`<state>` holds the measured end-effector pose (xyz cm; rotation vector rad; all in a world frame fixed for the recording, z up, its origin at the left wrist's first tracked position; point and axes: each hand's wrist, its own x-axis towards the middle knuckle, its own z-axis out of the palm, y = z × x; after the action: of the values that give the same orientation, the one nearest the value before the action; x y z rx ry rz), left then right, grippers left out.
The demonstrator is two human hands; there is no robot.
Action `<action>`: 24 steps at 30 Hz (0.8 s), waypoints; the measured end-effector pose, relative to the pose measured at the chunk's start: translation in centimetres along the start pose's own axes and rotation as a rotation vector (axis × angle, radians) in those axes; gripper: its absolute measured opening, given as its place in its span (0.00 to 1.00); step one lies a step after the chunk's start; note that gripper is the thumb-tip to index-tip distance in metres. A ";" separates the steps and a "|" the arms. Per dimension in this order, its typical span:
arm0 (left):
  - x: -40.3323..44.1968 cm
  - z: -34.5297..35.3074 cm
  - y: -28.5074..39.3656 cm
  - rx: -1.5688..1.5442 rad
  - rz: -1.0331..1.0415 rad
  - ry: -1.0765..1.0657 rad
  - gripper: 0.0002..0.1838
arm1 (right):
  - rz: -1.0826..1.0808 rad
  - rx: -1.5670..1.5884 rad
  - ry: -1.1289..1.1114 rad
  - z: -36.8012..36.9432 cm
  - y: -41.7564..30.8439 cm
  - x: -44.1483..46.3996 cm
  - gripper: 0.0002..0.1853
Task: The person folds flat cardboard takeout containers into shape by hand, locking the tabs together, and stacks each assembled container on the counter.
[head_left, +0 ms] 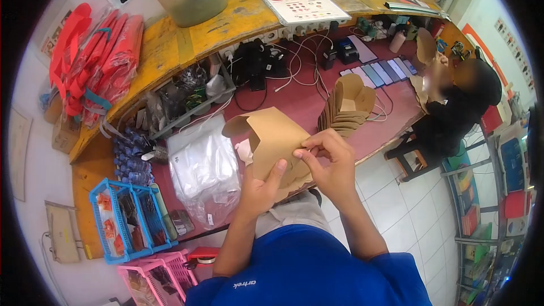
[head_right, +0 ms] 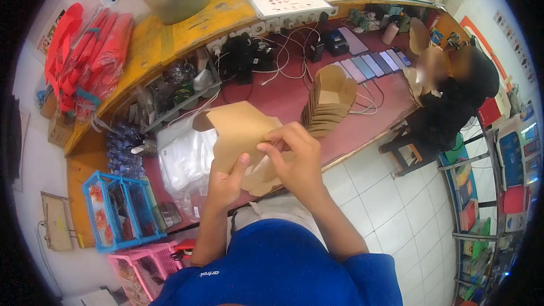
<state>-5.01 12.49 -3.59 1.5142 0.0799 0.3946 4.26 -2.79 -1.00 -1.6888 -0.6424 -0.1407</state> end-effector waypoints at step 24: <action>-0.6 -0.5 -2.9 0.051 -0.084 0.004 0.19 | -0.048 -0.085 -0.142 -1.3 1.1 0.1 0.08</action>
<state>-5.15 12.73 -6.57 1.5550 0.1572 0.3305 5.23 -4.02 -1.61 -1.7764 -0.7928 -0.0840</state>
